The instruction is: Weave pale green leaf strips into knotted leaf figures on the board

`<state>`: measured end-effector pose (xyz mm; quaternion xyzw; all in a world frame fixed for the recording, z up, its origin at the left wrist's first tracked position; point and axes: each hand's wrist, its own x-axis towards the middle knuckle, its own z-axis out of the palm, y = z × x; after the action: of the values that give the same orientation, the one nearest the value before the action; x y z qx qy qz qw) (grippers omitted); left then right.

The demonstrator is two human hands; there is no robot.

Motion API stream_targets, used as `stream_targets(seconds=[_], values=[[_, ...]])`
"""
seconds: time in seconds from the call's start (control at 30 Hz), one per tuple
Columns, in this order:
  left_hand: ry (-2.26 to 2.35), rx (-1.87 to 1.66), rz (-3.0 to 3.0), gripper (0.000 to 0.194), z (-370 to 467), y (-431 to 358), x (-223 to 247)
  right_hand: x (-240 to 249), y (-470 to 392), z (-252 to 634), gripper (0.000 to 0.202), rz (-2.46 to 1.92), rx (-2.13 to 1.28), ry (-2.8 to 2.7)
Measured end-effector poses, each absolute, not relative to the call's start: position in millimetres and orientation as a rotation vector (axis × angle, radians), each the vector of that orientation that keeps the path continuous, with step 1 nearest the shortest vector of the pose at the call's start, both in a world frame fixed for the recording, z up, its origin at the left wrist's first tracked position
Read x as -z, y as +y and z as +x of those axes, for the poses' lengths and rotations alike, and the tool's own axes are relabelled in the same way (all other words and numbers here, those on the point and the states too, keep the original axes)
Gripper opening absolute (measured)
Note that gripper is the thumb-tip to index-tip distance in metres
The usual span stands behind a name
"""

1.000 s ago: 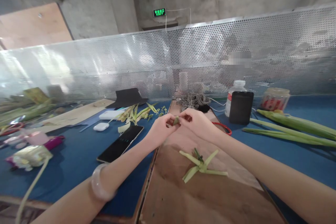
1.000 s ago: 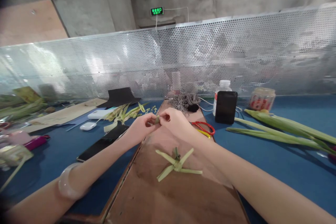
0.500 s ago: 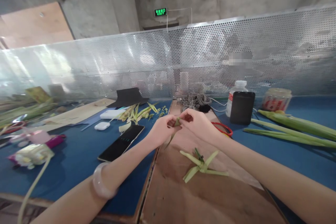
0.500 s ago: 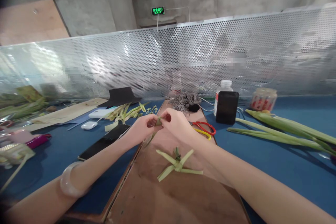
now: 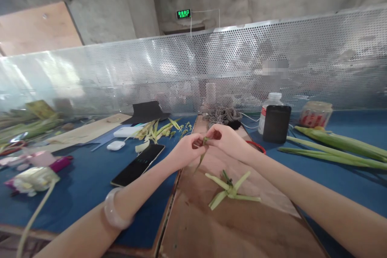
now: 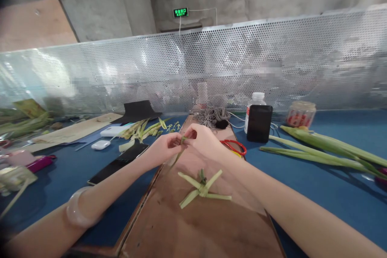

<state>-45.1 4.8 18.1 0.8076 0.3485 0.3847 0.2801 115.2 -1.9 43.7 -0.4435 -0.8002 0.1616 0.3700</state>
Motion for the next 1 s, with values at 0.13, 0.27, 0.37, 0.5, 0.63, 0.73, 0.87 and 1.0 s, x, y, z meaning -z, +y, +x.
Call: stream_targets(seconds=[0.13, 0.27, 0.37, 0.5, 0.63, 0.73, 0.87, 1.0], values=[[1.04, -1.007, 2.087, 0.031, -44.2, 4.3, -19.8, -37.3, 0.3, 112.8, 0.006, -1.107, -0.286, -2.091], [1.0, -1.004, 2.025, 0.034, -45.3, 7.8, -17.2, -33.3, -0.1, 109.5, 0.005, -1.104, -0.237, -2.095], [0.989, -1.035, 1.927, 0.032, -46.6, 10.8, -15.4, -34.2, -0.3, 109.6, 0.006, -1.104, -0.245, -2.101], [0.985, -1.068, 1.809, 0.028, -47.8, 11.9, -16.2, -34.9, 0.4, 111.1, 0.017, -1.046, -0.216, -2.142], [0.97, -1.087, 1.777, 0.027, -48.8, 11.9, -16.5, -34.1, 0.0, 111.7, 0.02, -1.037, -0.17, -2.149], [0.952, -1.109, 1.759, 0.029, -49.6, 12.4, -16.0, -35.0, -1.5, 111.3, 0.021, -1.069, -0.196, -2.127], [0.955, -1.139, 1.777, 0.027, -49.8, 11.5, -16.7, -38.0, -2.7, 110.3, 0.029, -1.125, -0.278, -2.081], [0.979, -1.147, 1.782, 0.021, -48.7, 10.2, -17.4, -40.1, -3.4, 109.4, 0.028, -1.135, -0.306, -2.058]])
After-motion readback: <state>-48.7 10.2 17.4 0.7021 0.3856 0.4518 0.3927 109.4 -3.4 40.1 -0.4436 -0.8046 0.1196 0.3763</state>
